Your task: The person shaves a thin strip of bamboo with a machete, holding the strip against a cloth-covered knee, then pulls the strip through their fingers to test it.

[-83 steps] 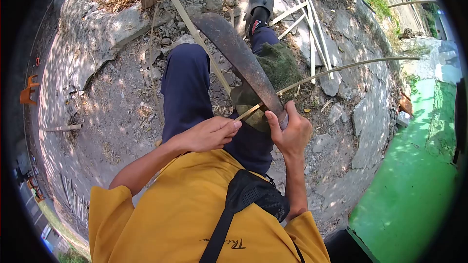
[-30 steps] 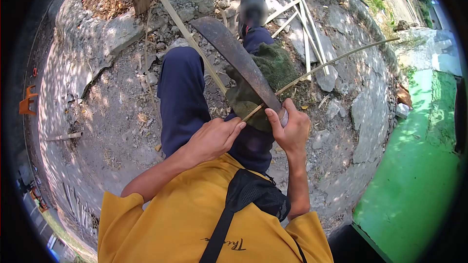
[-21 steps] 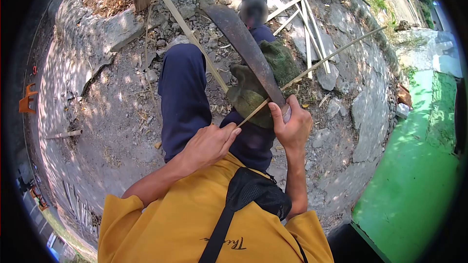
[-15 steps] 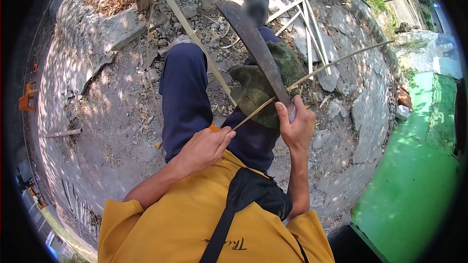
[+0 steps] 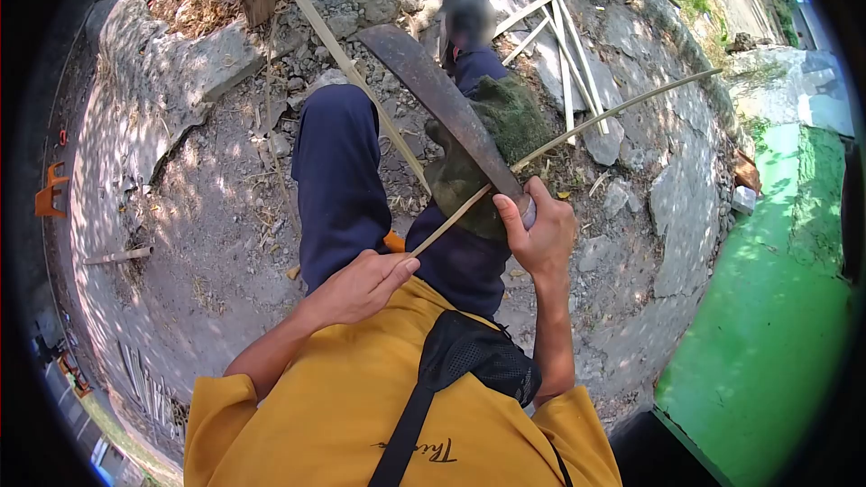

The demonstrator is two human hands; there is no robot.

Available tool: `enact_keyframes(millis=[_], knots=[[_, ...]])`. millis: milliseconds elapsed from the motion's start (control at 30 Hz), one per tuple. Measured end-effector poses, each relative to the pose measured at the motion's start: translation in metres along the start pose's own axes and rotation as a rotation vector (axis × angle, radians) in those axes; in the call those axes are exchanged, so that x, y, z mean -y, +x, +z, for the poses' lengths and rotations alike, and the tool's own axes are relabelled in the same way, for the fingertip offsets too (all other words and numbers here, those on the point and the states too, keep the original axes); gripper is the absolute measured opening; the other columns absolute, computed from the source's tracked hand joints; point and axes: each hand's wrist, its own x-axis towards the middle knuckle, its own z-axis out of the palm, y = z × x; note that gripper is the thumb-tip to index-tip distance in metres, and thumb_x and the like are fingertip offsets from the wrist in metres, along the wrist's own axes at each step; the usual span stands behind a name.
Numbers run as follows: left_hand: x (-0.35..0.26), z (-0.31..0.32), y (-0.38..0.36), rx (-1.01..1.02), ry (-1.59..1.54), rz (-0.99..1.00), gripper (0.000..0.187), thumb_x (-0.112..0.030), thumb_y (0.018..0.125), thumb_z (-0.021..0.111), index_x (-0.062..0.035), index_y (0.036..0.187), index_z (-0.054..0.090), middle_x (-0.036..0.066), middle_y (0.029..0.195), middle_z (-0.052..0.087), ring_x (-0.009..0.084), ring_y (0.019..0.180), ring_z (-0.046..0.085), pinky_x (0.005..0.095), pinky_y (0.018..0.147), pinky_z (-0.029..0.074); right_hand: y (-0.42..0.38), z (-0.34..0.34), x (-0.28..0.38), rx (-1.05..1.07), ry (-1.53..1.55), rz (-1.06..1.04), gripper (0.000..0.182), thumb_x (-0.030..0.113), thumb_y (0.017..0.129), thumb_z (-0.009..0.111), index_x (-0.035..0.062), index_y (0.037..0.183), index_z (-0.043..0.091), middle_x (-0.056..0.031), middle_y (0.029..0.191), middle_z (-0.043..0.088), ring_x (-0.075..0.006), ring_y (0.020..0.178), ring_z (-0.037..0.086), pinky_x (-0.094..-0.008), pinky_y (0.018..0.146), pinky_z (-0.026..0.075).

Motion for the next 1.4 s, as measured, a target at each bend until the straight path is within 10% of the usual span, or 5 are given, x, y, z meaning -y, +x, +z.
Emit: enact_keyframes(millis=[333, 400, 533, 967, 1400], knots=[[0.013, -0.002, -0.049, -0.056, 0.054, -0.072, 0.048, -0.033, 0.118, 0.040, 0.0003, 0.084, 0.048, 0.012, 0.063, 0.043, 0.0293, 0.055, 0.044, 0.0428, 0.058, 0.040, 0.000, 0.008, 0.006, -0.066, -0.048, -0.032, 0.058, 0.067, 0.092, 0.071, 0.0093, 0.092, 0.066, -0.0172, 0.063, 0.066, -0.0413, 0.060, 0.069, -0.0509, 0.054, 0.048], [0.008, -0.008, -0.068, 0.012, 0.027, -0.172, 0.042, -0.029, 0.117, 0.041, 0.0029, 0.092, 0.052, 0.026, 0.071, 0.049, 0.0484, 0.067, 0.050, 0.0511, 0.066, 0.042, 0.001, 0.006, 0.008, -0.043, -0.062, 0.019, 0.060, 0.068, 0.092, 0.069, 0.0087, 0.093, 0.066, -0.0172, 0.062, 0.065, -0.0416, 0.059, 0.068, -0.0512, 0.054, 0.048], [0.021, -0.013, -0.070, -0.009, 0.107, -0.161, 0.040, -0.029, 0.117, 0.041, 0.0026, 0.097, 0.053, 0.025, 0.070, 0.049, 0.0466, 0.067, 0.051, 0.0507, 0.065, 0.041, 0.000, 0.008, 0.010, -0.098, -0.061, -0.045, 0.060, 0.068, 0.092, 0.070, 0.0083, 0.093, 0.066, -0.0172, 0.062, 0.064, -0.0418, 0.059, 0.068, -0.0515, 0.054, 0.048], [0.001, -0.015, 0.037, 0.022, -0.060, -0.099, 0.044, -0.044, 0.110, 0.059, -0.0025, 0.123, 0.058, 0.004, 0.089, 0.061, 0.0148, 0.076, 0.060, 0.0336, 0.070, 0.050, 0.000, 0.007, -0.001, -0.074, -0.022, -0.005, 0.055, 0.063, 0.092, 0.073, 0.0084, 0.091, 0.063, -0.0177, 0.061, 0.064, -0.0425, 0.059, 0.067, -0.0518, 0.053, 0.047], [0.001, 0.000, 0.067, 0.220, -0.547, -0.143, 0.051, -0.051, 0.116, 0.038, -0.0105, 0.085, 0.044, -0.006, 0.068, 0.033, 0.0059, 0.055, 0.031, 0.0257, 0.051, 0.028, 0.001, 0.004, -0.009, -0.005, 0.038, -0.070, 0.056, 0.063, 0.090, 0.075, 0.0078, 0.093, 0.065, -0.0177, 0.062, 0.064, -0.0420, 0.057, 0.066, -0.0502, 0.052, 0.046]])
